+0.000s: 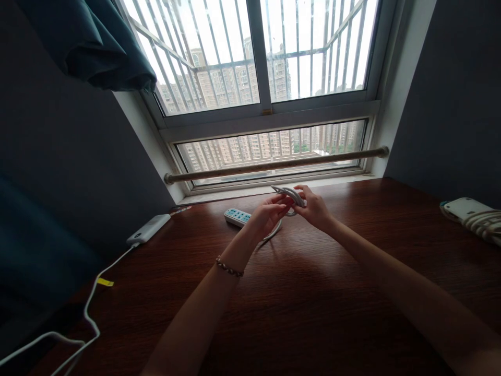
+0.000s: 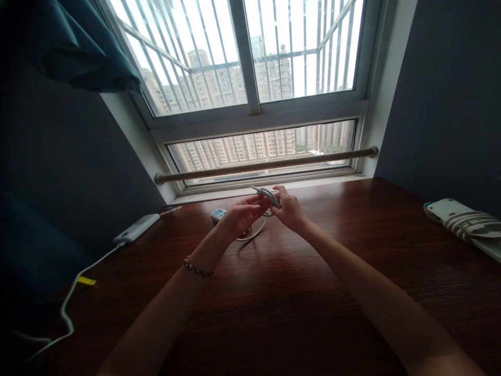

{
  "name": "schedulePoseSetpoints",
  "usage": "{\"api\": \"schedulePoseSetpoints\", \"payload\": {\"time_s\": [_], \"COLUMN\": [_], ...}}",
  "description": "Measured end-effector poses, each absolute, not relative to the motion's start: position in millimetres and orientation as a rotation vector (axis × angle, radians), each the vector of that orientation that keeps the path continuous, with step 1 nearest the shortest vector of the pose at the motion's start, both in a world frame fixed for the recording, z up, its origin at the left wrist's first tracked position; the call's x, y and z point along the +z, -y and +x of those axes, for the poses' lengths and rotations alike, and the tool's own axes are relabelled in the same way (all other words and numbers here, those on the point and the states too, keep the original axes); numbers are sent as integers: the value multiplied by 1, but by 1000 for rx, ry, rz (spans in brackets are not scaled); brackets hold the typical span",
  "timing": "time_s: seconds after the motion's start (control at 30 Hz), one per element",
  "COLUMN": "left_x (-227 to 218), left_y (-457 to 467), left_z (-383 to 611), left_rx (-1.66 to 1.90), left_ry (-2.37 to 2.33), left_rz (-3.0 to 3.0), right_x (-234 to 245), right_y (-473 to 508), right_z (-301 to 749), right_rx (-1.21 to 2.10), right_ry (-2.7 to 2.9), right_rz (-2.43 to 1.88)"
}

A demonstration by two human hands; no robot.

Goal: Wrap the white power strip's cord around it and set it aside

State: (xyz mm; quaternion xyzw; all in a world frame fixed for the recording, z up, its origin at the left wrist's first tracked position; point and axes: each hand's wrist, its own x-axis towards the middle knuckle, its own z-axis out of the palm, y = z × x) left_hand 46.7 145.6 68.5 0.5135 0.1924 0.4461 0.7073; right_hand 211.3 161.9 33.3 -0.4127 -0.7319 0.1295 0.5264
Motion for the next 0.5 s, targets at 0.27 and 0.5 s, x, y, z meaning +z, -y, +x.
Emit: {"api": "schedulePoseSetpoints", "payload": {"time_s": [0.27,0.5], "left_x": [41,32], "left_y": [-153,-153], "left_z": [49,51], "left_rx": [1247,1329], "left_ry": [-780,-858], "left_rz": [1887,1928], "right_x": [29,31], "right_y": [-160,-158], "right_z": [208,204], "right_rx": [318,438], "right_ry": [1708,1682], "right_rz": [-1039,-1033]}}
